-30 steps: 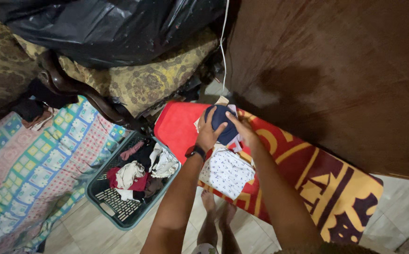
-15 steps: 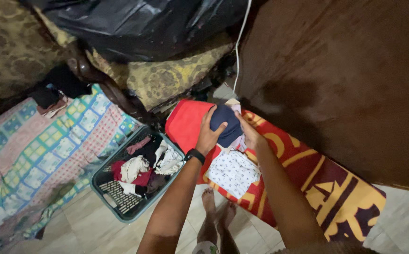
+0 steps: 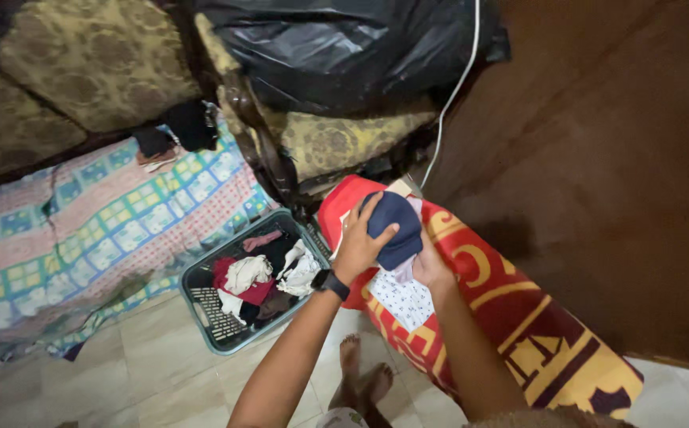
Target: The person sorts and folds several pieces of clothing, including a bra and small garments, by picking them one at a time from a basket and placing them on a red and yellow mat.
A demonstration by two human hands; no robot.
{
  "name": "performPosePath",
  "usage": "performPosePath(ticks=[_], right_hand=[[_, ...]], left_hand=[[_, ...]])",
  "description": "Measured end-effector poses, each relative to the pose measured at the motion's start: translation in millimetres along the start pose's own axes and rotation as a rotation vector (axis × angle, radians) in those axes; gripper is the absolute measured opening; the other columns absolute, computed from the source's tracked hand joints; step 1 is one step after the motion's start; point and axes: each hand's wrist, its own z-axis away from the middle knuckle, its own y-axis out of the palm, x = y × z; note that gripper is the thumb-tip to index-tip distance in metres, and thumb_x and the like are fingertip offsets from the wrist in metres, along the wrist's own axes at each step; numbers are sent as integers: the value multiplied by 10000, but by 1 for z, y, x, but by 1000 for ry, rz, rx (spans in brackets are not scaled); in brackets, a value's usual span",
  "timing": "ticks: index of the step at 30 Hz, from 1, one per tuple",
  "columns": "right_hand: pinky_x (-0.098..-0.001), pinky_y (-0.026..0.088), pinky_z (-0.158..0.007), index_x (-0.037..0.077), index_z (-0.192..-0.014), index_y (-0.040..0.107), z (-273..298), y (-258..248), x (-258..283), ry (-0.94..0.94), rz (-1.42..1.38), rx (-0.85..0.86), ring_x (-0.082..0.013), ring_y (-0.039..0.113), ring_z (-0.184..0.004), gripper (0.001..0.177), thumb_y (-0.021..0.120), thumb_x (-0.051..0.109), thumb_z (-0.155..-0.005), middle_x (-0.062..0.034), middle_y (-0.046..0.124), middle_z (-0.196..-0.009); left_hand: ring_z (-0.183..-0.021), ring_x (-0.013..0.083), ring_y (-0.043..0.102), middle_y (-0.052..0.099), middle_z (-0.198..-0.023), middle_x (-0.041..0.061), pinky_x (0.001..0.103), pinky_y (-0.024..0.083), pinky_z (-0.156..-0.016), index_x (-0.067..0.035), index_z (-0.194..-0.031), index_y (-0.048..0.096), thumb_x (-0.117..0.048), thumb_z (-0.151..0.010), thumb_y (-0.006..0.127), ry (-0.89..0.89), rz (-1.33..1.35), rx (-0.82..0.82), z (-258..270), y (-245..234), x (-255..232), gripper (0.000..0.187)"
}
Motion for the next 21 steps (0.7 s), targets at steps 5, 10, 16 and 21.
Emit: performPosePath(ticks=[5, 10, 16, 21], right_hand=[[-377, 502, -1021, 130, -1403, 565, 20, 26, -26, 14, 28, 0, -194, 622, -1196, 649, 420, 602, -982, -35, 655, -1341], [-408, 517, -1034, 101, -1383, 563, 28, 45, -51, 30, 50, 62, -219, 626, -1201, 573, 447, 521, -1012, -65, 639, -1354], [-421, 512, -1033, 83, -1367, 574, 46, 76, -75, 145, 45, 163, -233, 633, -1184, 587, 467, 544, -1019, -82, 630, -1345], [-446, 517, -998, 80, -1364, 566, 76, 131, -82, 269, 99, 234, -268, 649, -1153, 712, 417, 643, -956, -105, 650, -1322]], left_hand=[[-1343, 480, 432, 441, -1480, 290, 526, 343, -1126, -171, -1482, 496, -424, -846, 763, -10, -106, -79, 44, -34, -28, 735], [-1385, 487, 391, 410, -1489, 315, 532, 309, -1142, -175, -1488, 492, -429, -841, 764, -30, -127, -159, 81, -65, -44, 746], [-1386, 477, 388, 412, -1501, 307, 522, 316, -1145, -183, -1481, 499, -426, -860, 740, -68, -136, -243, 122, -101, -57, 709], [-1394, 476, 365, 384, -1529, 299, 512, 275, -1168, -190, -1495, 486, -368, -990, 590, -80, -100, -273, 148, -127, -48, 545]])
